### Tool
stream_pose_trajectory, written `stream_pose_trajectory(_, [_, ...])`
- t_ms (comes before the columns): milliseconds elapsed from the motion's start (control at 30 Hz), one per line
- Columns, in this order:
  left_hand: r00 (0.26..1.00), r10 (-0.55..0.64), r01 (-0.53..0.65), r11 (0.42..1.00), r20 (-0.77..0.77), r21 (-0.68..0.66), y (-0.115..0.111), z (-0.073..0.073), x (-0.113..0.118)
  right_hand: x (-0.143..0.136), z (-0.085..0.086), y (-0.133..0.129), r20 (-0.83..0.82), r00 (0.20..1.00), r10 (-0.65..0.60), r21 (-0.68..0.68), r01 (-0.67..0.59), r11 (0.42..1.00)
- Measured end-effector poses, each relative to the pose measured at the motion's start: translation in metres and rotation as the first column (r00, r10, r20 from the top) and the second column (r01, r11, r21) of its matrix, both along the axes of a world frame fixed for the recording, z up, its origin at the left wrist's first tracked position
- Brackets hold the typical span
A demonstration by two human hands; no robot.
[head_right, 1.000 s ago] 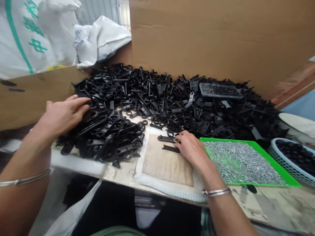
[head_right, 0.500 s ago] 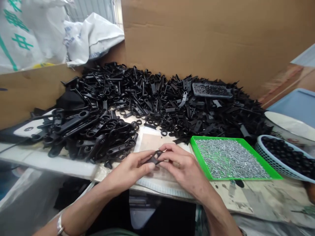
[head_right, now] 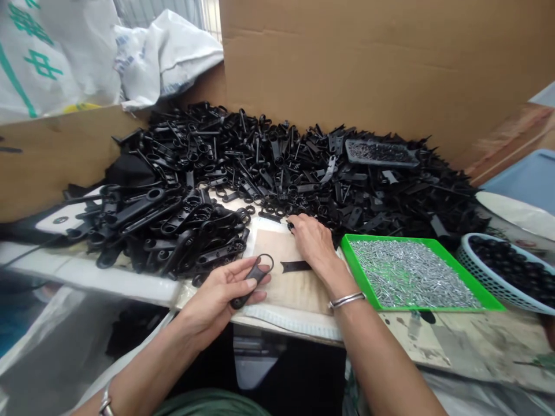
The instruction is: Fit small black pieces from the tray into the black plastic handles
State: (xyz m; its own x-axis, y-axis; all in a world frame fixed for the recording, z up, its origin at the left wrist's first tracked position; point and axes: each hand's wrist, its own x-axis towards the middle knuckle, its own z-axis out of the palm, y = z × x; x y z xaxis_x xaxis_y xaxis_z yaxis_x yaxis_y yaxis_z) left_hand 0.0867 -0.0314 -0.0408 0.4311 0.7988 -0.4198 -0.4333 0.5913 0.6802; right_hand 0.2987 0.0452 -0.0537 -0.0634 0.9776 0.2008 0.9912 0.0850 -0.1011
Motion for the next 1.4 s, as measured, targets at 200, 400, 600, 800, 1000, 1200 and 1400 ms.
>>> stream_pose_trajectory(200, [0.986, -0.124, 0.130, 0.991, 0.110, -0.044, -0.009, -0.003, 0.013, 0.004, -0.001, -0.001, -0.083, 0.996, 0.043, 0.029, -0.040, 0.999])
stream_pose_trajectory(400, [0.940, -0.318, 0.318, 0.948, 0.120, 0.022, -0.014, -0.003, 0.041, 0.022, 0.013, -0.015, -0.373, 0.928, 0.000, 0.124, 0.050, 0.991])
stream_pose_trajectory(600, [0.995, -0.083, 0.079, 0.995, 0.057, 0.065, 0.016, -0.003, 0.054, 0.050, 0.020, -0.079, -0.787, 0.613, -0.071, -0.102, -0.015, 0.995])
stream_pose_trajectory(800, [0.992, -0.071, 0.069, 0.997, 0.105, 0.017, 0.012, -0.004, 0.045, 0.040, 0.006, -0.098, -0.750, 0.643, -0.155, -0.284, -0.101, 0.953])
stream_pose_trajectory(1000, [0.992, -0.097, 0.098, 0.995, 0.082, -0.007, -0.002, -0.006, 0.032, 0.046, 0.009, -0.098, -0.568, 0.820, -0.070, -0.158, -0.025, 0.987])
stream_pose_trajectory(1200, [0.993, -0.095, 0.094, 0.996, 0.067, 0.007, -0.003, -0.006, 0.030, 0.032, 0.009, -0.116, -0.133, 0.982, 0.137, -0.083, -0.149, 0.985])
stream_pose_trajectory(1400, [0.990, -0.112, 0.111, 0.994, 0.087, 0.013, -0.004, -0.009, 0.028, 0.034, 0.005, -0.113, -0.088, 0.988, 0.128, -0.046, -0.133, 0.990])
